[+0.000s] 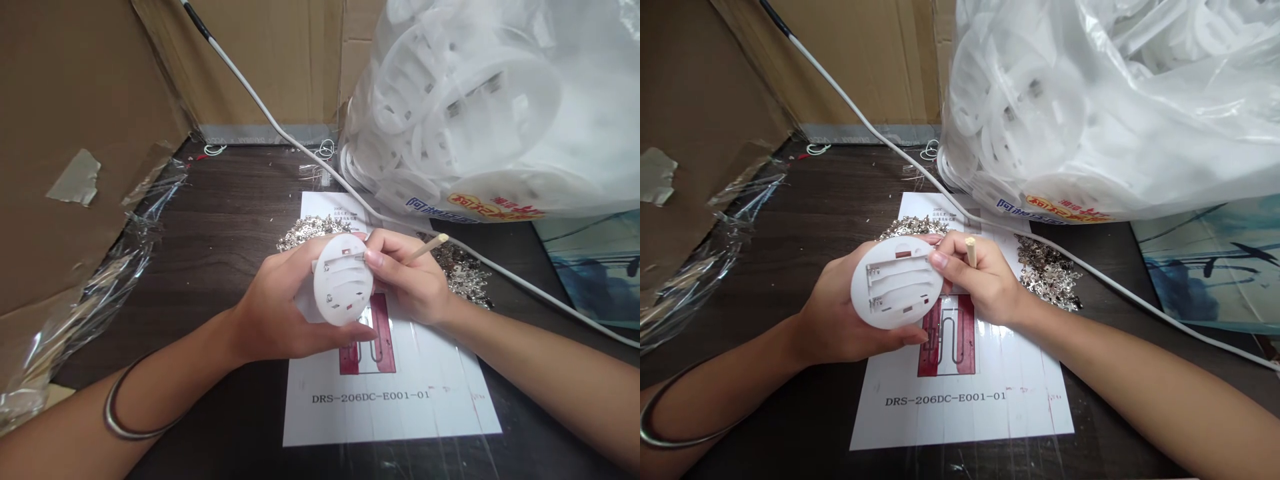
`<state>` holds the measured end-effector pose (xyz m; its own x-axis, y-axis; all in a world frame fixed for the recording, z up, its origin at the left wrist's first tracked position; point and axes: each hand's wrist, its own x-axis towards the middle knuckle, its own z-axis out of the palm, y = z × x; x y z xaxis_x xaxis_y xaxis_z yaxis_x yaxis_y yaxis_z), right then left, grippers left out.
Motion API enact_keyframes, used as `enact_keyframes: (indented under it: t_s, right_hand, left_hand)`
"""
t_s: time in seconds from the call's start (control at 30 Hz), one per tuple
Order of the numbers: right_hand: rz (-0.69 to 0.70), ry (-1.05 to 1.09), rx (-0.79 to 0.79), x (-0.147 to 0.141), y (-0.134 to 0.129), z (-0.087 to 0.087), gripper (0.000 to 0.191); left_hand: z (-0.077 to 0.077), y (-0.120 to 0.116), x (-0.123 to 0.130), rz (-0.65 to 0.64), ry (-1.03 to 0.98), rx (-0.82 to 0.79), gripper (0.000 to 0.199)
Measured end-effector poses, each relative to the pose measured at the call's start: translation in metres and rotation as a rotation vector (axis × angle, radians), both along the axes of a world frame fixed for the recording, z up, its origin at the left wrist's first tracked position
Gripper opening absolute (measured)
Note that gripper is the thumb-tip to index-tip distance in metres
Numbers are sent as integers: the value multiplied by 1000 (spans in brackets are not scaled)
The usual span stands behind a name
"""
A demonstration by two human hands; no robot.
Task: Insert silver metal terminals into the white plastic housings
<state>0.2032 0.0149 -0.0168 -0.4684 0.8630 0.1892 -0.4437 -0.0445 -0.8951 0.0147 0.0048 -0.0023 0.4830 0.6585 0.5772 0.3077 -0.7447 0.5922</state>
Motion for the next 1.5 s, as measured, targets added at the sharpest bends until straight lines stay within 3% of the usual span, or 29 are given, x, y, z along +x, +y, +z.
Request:
enact_keyframes:
  t_s: [0.8, 1.03, 1.5]
  right_hand:
    - [0, -60, 86, 2, 2, 1, 32]
    - [57, 14, 49, 4, 2, 3, 23]
    - [55, 23, 72, 3, 2, 5, 22]
  left_hand:
    - [3, 1, 0, -89, -36, -35, 74]
    - [0, 2, -1, -32, -23, -23, 67]
    - [6, 1, -1, -83, -22, -79, 69]
